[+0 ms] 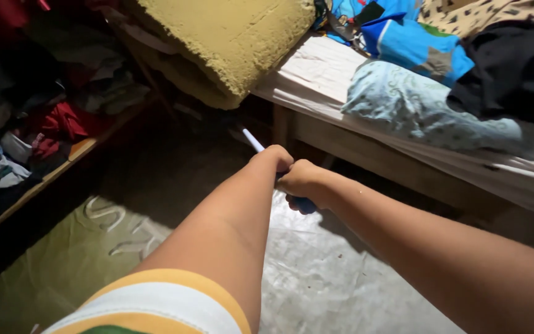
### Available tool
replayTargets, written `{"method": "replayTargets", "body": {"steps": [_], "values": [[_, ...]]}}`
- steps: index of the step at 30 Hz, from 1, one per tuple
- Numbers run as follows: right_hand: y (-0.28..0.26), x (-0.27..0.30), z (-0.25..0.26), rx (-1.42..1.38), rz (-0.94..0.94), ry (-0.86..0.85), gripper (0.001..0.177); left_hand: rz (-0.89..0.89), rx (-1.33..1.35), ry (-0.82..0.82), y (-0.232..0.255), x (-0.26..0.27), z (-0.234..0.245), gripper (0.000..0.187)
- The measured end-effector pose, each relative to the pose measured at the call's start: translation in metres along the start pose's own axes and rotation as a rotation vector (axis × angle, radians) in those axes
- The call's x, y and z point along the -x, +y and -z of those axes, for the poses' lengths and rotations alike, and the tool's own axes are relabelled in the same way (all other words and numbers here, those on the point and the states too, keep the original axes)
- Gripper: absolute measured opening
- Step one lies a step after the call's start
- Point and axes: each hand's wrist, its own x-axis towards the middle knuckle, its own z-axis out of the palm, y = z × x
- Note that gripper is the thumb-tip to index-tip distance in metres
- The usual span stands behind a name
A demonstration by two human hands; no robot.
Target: Mop the floor area between a bed and storage shelves using a blue mop.
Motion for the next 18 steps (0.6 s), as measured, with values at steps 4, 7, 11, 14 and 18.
{"method": "replayTargets", "body": {"steps": [4,7,11,14,18], "values": [[0.029,0.011,0.018,0.019,0.094,-0.046,0.019,0.037,0.001,0.002,0.036,0.045,0.003,0.032],[0.046,0.043,0.030,0.071,0.158,-0.075,0.018,0.092,0.009,0.004,0.071,0.099,0.011,0.034],[0.077,0.096,0.050,0.158,0.233,-0.104,0.015,0.182,0.026,0.031,0.119,0.184,-0.011,0.036],[0.112,0.130,0.070,0.145,0.233,-0.163,0.013,0.224,0.040,0.038,0.166,0.223,-0.036,0.037],[0.154,0.170,0.083,0.127,0.220,-0.208,0.010,0.285,0.063,0.051,0.199,0.233,-0.047,0.039]]}}
